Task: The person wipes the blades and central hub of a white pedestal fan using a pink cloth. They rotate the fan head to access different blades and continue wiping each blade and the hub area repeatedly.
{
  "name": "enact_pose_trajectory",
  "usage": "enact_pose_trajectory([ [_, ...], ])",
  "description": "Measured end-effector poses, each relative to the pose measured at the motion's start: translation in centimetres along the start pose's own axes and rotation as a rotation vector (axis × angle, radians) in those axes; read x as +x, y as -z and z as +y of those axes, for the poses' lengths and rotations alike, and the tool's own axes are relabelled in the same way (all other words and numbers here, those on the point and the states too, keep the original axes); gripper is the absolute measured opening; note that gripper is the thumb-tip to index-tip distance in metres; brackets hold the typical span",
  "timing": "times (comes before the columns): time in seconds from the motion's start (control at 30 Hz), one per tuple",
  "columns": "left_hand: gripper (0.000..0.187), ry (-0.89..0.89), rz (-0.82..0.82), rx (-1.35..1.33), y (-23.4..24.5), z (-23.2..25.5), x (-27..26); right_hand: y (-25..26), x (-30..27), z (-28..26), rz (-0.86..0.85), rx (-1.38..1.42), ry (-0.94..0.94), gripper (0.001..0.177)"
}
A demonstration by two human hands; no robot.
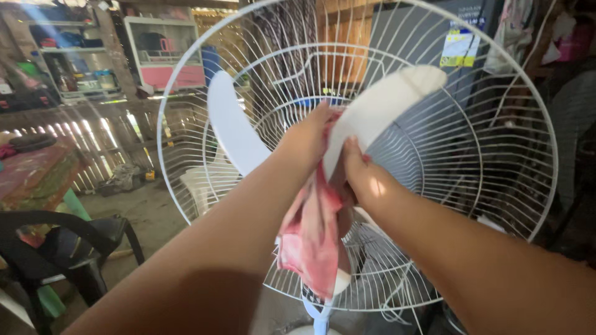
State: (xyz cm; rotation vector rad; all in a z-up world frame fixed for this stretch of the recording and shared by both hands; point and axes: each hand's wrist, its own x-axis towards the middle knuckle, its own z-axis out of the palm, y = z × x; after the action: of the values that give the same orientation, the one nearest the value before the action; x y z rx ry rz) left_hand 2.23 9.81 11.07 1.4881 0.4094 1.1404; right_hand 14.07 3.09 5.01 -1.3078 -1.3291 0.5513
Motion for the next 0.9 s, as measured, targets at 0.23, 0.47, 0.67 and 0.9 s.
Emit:
enact_pose_trajectory([
  [0.23,0.079,-0.06,-0.013,-0.007,-2.6,5.3,2.2,0.3,0.8,-1.4,0.054,-0.012,0.019,0.078],
  [0.47,0.077,-0.033,-0.145,0.113,-6.8,3.0,6.7,1.5,0.8,-0.2,0.116,-0.013,0.073,0.074],
  [0.67,0.07,-0.253,0.198,1.005,-2.7,-0.7,-2.6,1.4,-2.7,1.1,-0.012,0.039,-0.1,0.082],
  [0.9,0.062,-0.092,0.2,1.146,-5.5,3.7,-2.6,1.5,-4.1,-1.6,-0.046,-0.038,-0.193,0.085],
])
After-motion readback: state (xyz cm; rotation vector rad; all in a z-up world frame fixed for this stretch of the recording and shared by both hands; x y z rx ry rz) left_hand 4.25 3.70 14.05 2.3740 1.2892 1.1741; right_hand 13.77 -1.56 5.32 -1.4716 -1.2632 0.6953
